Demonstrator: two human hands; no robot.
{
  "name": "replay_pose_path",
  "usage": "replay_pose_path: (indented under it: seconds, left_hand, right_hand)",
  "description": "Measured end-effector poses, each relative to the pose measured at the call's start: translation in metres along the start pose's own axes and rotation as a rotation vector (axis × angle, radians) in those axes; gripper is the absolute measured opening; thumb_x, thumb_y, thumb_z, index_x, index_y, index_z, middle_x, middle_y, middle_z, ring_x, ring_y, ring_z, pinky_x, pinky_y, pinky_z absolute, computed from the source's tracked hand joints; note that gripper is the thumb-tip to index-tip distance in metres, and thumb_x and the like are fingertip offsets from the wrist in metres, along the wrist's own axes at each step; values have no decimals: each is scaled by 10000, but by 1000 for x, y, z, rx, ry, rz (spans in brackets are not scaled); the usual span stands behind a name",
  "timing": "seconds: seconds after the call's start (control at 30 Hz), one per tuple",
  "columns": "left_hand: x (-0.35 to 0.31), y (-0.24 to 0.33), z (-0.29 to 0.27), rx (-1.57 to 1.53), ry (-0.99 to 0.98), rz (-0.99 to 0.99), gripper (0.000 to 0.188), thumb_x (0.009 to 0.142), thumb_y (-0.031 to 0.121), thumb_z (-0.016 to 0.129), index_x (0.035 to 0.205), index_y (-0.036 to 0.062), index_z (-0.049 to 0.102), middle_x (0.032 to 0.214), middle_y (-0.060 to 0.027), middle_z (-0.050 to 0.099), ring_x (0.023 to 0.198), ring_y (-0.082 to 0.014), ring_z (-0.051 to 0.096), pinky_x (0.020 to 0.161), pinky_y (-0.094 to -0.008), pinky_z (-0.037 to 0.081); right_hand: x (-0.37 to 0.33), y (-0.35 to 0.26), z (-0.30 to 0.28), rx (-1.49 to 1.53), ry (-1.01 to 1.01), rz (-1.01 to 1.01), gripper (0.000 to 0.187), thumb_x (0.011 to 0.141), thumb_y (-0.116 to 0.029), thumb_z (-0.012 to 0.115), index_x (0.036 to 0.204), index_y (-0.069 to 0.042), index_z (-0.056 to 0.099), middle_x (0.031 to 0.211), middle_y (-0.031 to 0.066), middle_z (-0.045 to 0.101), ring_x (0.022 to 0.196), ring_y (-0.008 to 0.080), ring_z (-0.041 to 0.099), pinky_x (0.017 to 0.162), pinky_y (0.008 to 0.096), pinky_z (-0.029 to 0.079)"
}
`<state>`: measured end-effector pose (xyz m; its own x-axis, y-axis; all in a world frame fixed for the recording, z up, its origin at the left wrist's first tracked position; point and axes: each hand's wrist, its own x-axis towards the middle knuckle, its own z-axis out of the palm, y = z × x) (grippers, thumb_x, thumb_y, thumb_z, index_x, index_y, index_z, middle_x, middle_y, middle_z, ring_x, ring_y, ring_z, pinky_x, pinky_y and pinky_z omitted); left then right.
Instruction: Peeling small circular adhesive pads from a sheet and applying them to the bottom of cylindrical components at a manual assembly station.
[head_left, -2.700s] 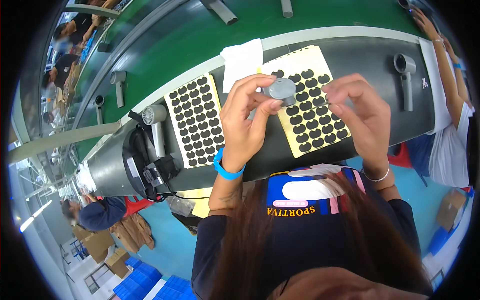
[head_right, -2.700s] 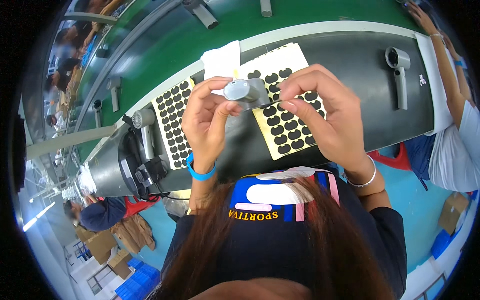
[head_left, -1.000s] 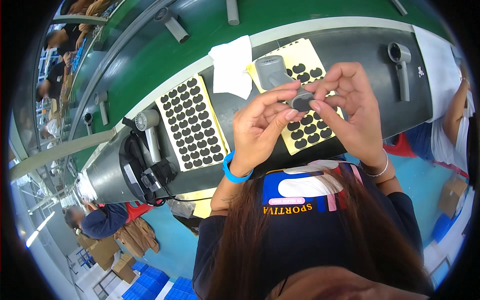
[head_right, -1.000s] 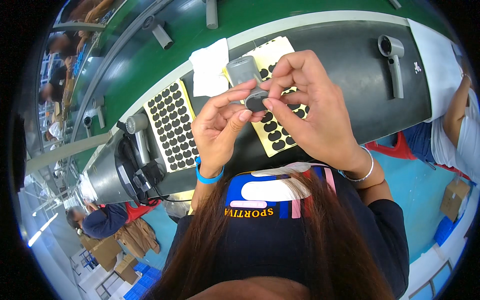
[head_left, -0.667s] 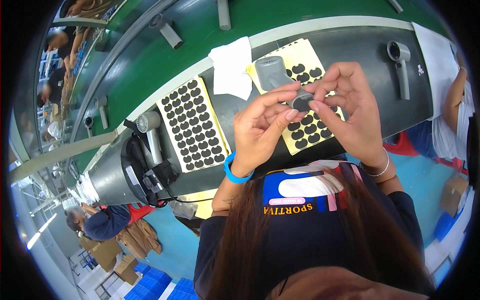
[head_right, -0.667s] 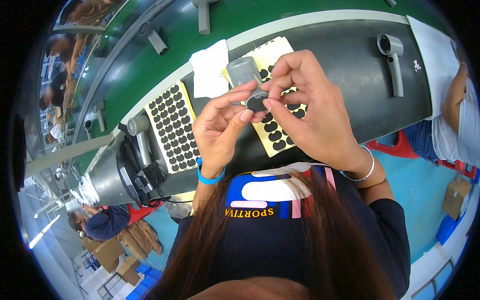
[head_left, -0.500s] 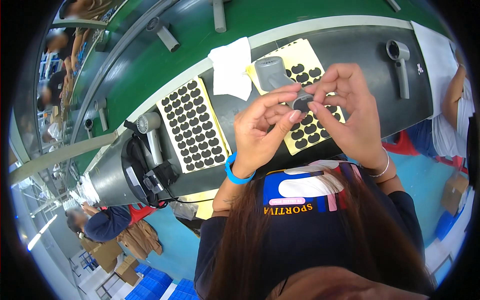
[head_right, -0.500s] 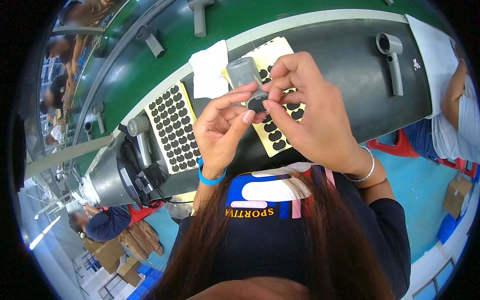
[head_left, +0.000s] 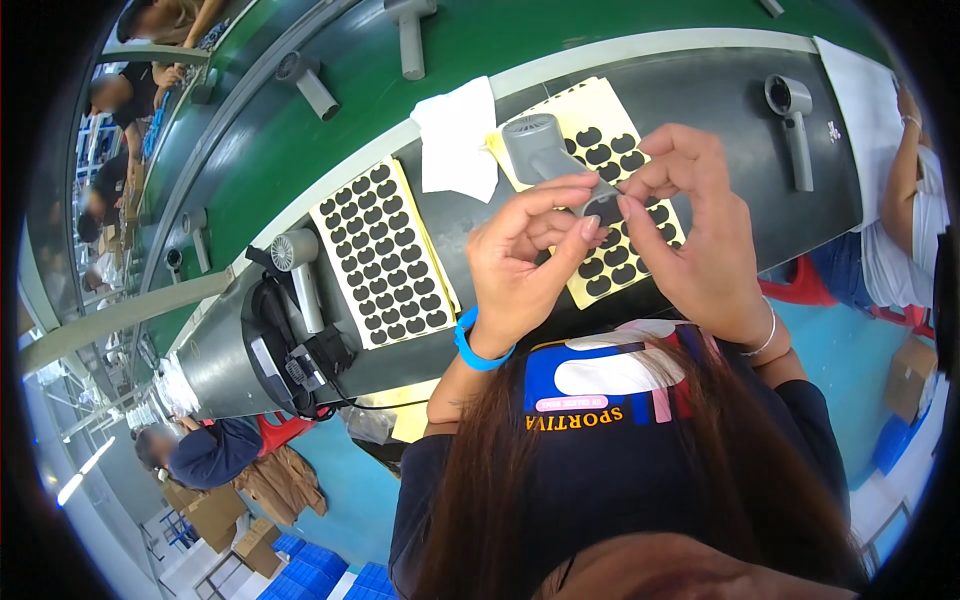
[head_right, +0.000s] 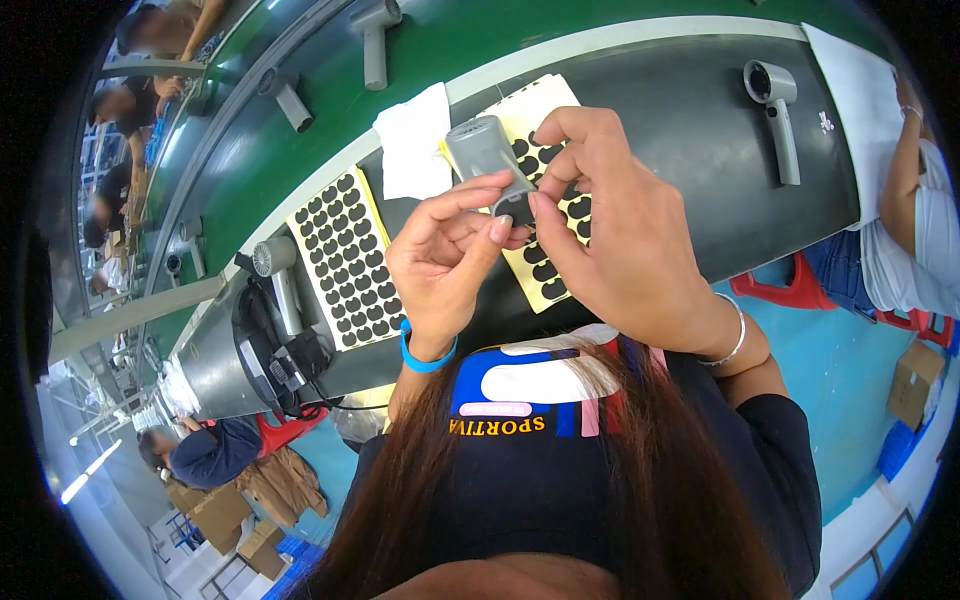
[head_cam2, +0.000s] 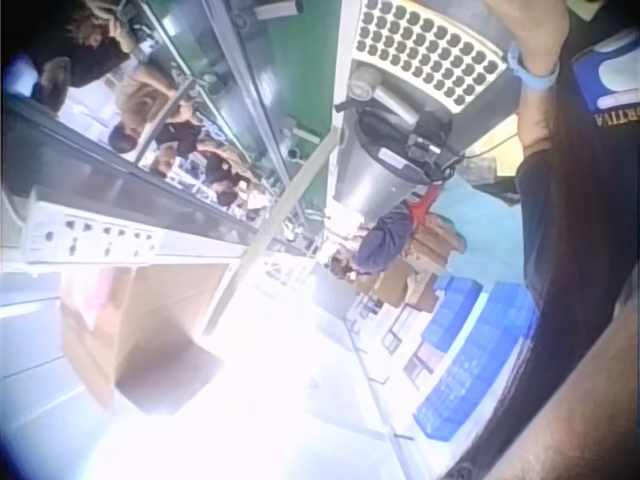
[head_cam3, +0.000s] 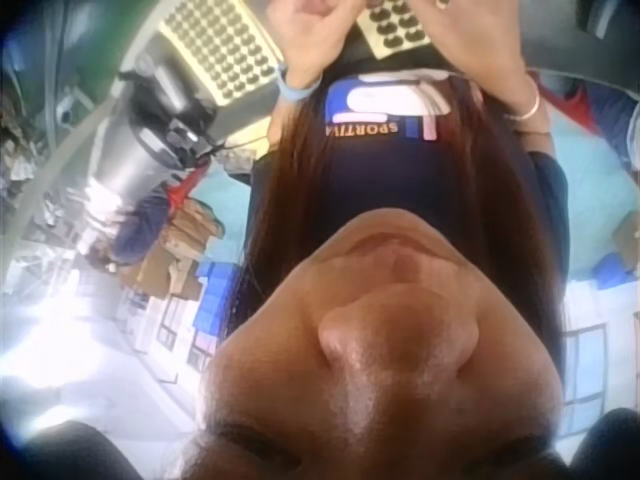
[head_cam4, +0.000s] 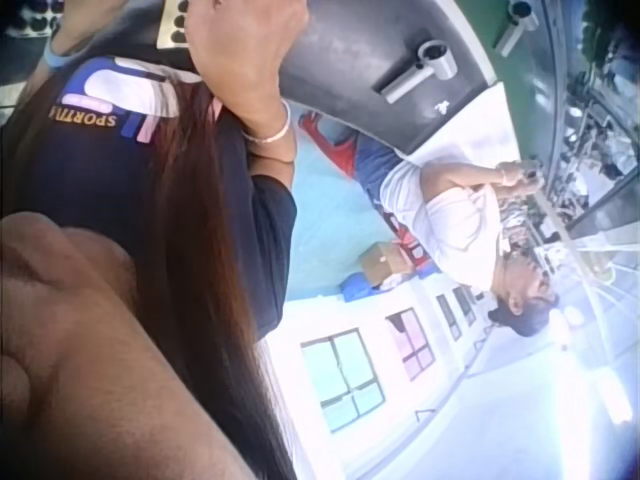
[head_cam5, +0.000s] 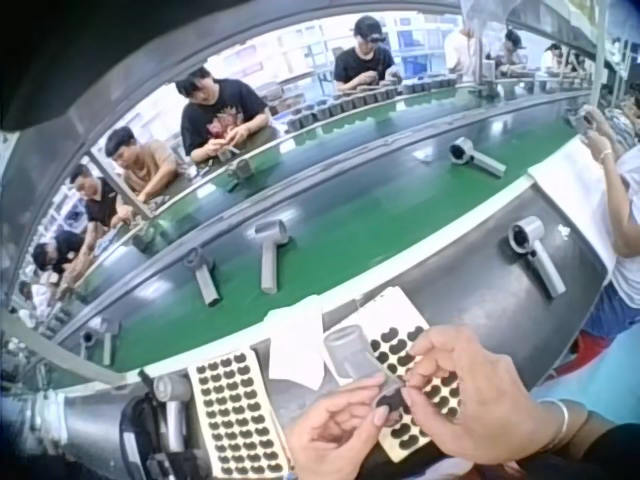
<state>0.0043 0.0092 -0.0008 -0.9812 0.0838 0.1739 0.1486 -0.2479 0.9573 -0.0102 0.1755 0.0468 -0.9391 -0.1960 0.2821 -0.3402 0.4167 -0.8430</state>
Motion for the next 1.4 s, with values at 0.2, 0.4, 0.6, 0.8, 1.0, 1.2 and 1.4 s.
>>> replay_pose_path:
  seconds: [0.2, 0.4, 0.6, 0.8, 1.0, 1.2, 1.4]
  left_hand:
    - [-1, 0, 0, -14, 4, -3, 228, 843, -107, 612, 1068, -99, 577, 1194, -215, 591, 861, -164, 679, 754, -249, 574]
    - [3, 10, -16, -86, 32, -14, 222, 865, -95, 586, 1084, -77, 554, 1214, -224, 579, 860, -177, 680, 770, -280, 578]
    - [3, 16, -33, -108, 78, 3, 222, 872, -70, 588, 1091, -56, 558, 1195, -194, 590, 795, -156, 673, 711, -255, 573]
    - [22, 34, -51, 75, 64, -168, 260, 802, -12, 710, 1042, -19, 608, 1093, -102, 626, 582, -77, 627, 498, -176, 511]
    - [41, 34, -64, -68, 40, -246, 307, 764, -16, 747, 1039, -7, 612, 1061, -92, 624, 557, -77, 613, 461, -170, 477]
    - [50, 32, -59, -126, 15, -248, 375, 766, -44, 730, 1109, -19, 582, 1050, -86, 619, 606, -93, 628, 521, -189, 505]
    - [50, 31, -68, -234, -28, -270, 312, 826, -38, 665, 1125, -29, 581, 1075, -97, 610, 653, -124, 644, 548, -224, 529]
  right_hand:
    - [1, -1, -4, -287, -26, -78, 476, 763, 21, 691, 1170, -32, 451, 900, 80, 621, 797, 169, 630, 719, 291, 476]
    - [25, 19, -8, -136, -45, -63, 486, 755, 13, 691, 1198, -40, 496, 1097, 68, 607, 865, 168, 624, 699, 279, 470]
    - [39, 41, 47, 63, -433, -126, 500, 747, 140, 525, 1208, -53, 527, 1193, 118, 571, 940, 291, 615, 741, 334, 499]
    - [58, 39, 69, -52, -475, -283, 360, 807, 30, 568, 1156, -25, 499, 1090, 138, 566, 854, 354, 610, 694, 405, 506]
    - [75, 35, 64, -52, -524, -289, 315, 812, 36, 544, 1123, 1, 511, 1003, 176, 588, 889, 381, 611, 743, 420, 494]
    - [88, 45, 61, -25, -550, -286, 301, 835, -50, 599, 1118, 2, 510, 1013, 155, 575, 845, 361, 604, 717, 425, 501]
    - [89, 38, 62, 6, -569, -238, 359, 802, 41, 547, 1155, -6, 506, 987, 166, 585, 900, 366, 599, 760, 390, 481]
